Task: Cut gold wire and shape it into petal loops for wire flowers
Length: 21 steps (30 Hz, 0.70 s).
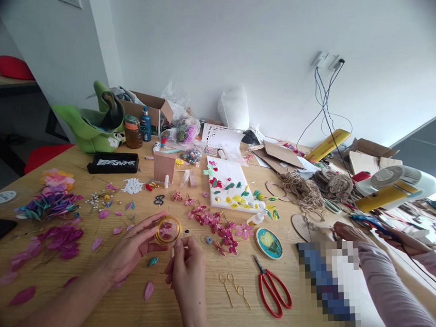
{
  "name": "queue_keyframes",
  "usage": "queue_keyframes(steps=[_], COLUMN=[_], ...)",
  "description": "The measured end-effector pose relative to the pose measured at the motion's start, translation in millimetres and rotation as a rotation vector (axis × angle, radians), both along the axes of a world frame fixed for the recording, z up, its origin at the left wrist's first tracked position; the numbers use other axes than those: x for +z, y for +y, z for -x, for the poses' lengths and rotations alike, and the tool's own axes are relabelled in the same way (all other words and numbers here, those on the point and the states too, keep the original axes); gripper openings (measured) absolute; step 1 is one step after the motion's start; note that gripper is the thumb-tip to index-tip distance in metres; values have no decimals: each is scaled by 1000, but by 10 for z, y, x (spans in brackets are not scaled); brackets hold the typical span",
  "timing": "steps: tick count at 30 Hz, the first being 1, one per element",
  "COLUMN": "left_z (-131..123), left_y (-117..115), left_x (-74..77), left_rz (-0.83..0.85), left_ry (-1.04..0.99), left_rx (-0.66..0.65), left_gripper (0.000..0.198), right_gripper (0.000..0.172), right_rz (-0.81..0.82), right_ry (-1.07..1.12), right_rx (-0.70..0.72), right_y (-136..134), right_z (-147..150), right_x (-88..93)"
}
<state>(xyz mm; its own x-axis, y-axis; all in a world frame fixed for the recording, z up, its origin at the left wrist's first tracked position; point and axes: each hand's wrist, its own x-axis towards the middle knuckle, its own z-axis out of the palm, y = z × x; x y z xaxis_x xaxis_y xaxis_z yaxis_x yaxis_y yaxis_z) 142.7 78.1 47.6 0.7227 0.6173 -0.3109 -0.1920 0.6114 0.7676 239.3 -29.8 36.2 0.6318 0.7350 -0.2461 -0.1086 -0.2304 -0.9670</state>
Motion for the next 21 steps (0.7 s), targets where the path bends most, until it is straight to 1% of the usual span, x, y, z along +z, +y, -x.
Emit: queue_keyframes(steps=[4, 8, 13, 18, 21], left_z=[0, 4, 7, 15, 17], left_y=[3, 7, 0, 3, 4], left_x=[-10, -24, -1, -1, -5], left_rz=[4, 4, 30, 45, 40], left_ry=[3, -17, 5, -32, -44], left_rx=[9, -9, 5, -21, -27], left_gripper=[47, 50, 60, 59, 59], right_gripper=[47, 43, 40, 37, 37], right_rz=[25, 18, -4, -31, -50], right_ry=[-131, -141, -173, -248, -225], right_rx=[39, 81, 112, 162, 182], right_y=[-6, 6, 32, 33, 30], right_z=[5, 23, 41, 34, 26], right_x=[-15, -11, 17, 22, 19])
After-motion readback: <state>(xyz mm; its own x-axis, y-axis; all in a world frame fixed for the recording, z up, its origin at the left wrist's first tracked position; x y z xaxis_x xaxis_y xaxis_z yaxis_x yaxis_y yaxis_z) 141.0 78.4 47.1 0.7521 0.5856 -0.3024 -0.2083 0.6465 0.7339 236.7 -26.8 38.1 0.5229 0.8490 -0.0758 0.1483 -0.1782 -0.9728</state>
